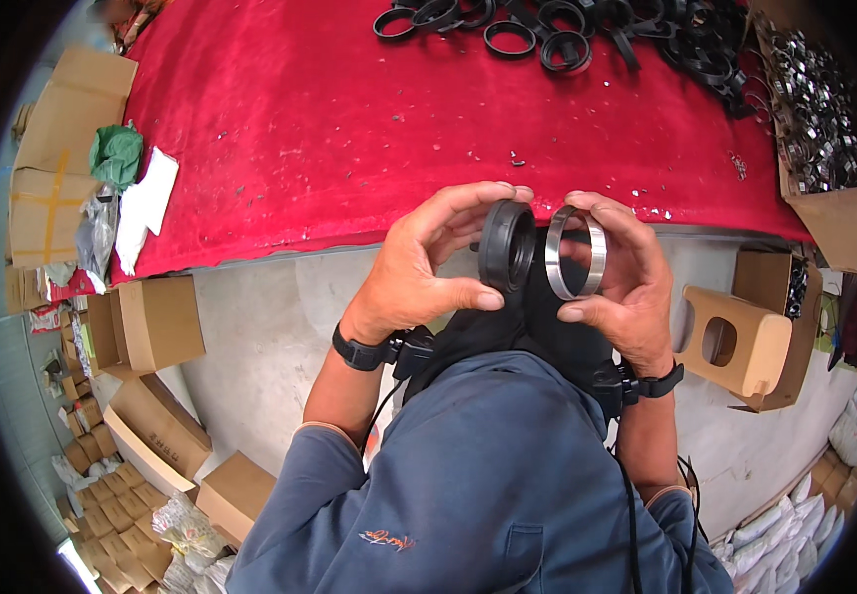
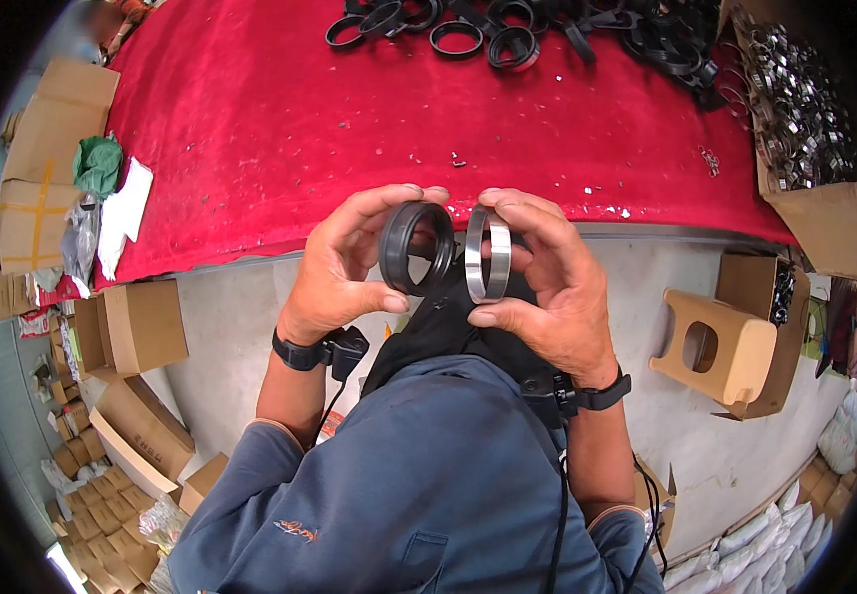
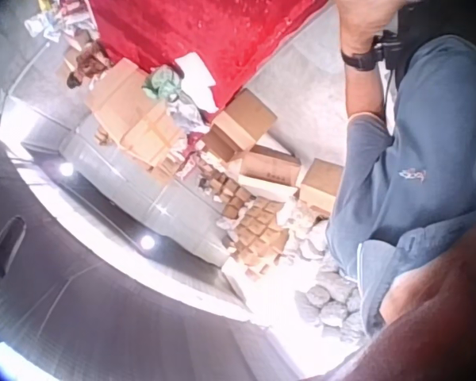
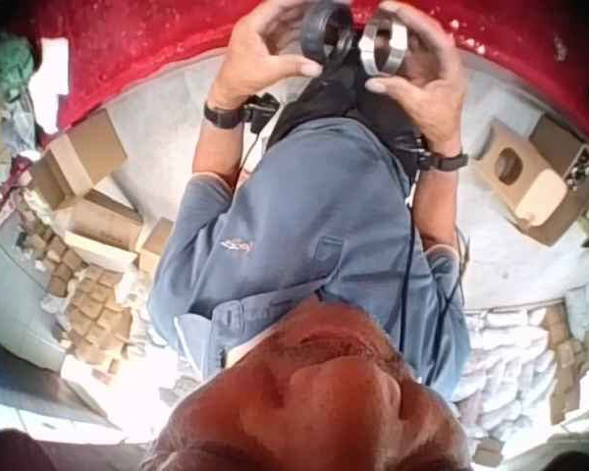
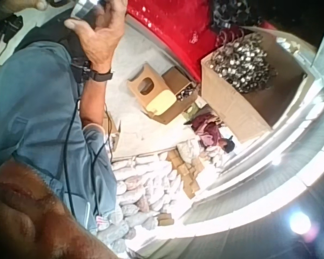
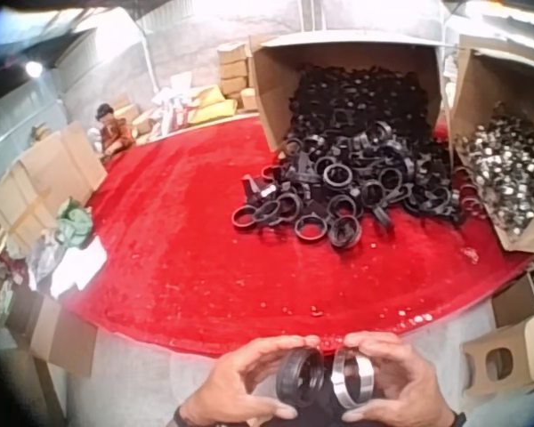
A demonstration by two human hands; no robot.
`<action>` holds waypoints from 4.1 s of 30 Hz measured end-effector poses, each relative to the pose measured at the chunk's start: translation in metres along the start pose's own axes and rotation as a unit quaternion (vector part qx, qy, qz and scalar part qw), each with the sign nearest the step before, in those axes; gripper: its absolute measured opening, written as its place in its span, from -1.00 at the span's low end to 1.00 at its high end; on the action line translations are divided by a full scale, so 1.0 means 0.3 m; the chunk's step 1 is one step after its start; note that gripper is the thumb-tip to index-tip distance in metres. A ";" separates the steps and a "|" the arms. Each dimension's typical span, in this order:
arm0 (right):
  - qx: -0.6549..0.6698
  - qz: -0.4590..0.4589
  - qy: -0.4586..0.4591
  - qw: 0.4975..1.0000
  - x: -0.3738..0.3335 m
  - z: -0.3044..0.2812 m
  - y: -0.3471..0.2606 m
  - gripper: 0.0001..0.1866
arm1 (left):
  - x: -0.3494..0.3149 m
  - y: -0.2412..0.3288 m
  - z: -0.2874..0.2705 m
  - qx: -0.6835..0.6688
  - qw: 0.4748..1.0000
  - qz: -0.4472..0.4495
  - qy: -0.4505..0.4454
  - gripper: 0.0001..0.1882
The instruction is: The recorder is assembling metal ring clamps by fitting a silver-colored metal ring onto a black plastic housing and pressing them together.
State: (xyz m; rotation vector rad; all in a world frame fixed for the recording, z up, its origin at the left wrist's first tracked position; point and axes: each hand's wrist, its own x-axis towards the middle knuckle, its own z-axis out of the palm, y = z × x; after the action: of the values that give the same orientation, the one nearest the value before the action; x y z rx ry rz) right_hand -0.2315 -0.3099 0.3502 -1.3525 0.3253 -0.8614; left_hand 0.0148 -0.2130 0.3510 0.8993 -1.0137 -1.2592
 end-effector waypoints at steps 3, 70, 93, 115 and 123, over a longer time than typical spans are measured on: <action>-0.024 -0.010 -0.007 1.000 0.005 0.007 0.002 -0.02 | 0.003 0.016 0.007 0.032 0.999 0.013 -0.022 0.08; -0.231 -0.026 0.307 0.923 0.268 0.273 0.080 -0.38 | 0.034 -0.047 0.109 0.482 0.806 0.225 0.259 -0.54; -0.526 0.063 0.337 0.778 0.253 -0.505 0.011 -0.70 | 0.714 -0.050 -0.175 0.630 0.753 0.186 0.048 -0.18; -0.620 -0.085 0.303 0.718 0.198 -0.509 0.210 -0.92 | 0.480 0.241 -0.305 0.018 0.995 0.054 -0.080 0.12; -0.619 -0.082 0.294 0.724 0.175 -0.549 0.214 -0.92 | 0.305 0.327 -0.362 -0.096 0.995 -0.001 -0.029 -0.29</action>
State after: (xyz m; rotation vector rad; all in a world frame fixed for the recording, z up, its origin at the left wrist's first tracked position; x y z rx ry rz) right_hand -0.2833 -0.4656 0.2663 -2.3135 1.5094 -1.2867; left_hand 0.1512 -0.2944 0.4188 0.7189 -0.9193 -1.3650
